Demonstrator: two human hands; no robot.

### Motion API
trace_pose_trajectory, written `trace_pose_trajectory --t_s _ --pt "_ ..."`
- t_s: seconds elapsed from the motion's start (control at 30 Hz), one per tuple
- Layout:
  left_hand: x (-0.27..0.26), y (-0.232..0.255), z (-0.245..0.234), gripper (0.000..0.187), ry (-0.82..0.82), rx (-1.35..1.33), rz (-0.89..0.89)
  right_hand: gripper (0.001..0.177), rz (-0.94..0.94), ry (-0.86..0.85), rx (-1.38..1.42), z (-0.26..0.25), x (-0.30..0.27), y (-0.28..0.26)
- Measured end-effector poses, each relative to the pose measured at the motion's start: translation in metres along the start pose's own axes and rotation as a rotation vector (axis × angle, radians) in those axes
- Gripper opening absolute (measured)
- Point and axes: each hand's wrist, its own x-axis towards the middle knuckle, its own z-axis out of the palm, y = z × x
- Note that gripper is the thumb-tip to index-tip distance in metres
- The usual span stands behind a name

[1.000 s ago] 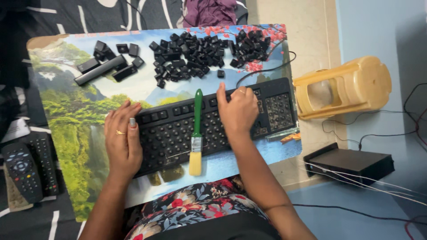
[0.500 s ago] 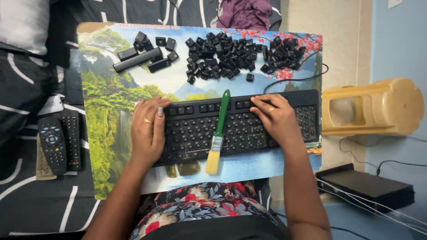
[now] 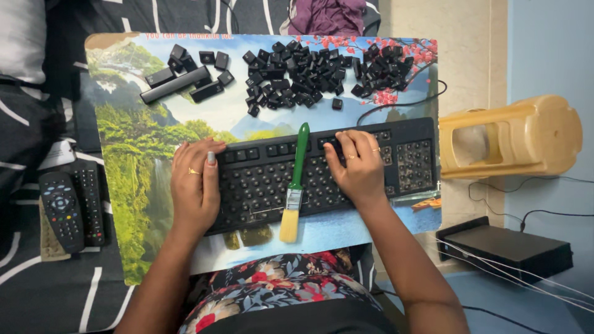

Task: The person reassembles a keyboard by placing individual keycaps onto the base by hand and using a green tool to press them firmly into place.

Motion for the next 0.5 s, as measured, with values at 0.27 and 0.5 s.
trace_pose_trajectory --t_s 0.27,0.5 --pt "0.000 -0.002 0.001 0.025 -0.013 0.025 0.015 0.017 0.033 -0.082 0.023 0.013 0.002 0.014" --pt "0.000 -0.001 0.002 0.025 -0.006 0.053 0.035 0.018 0.004 -0.098 0.007 0.018 0.006 0.017"
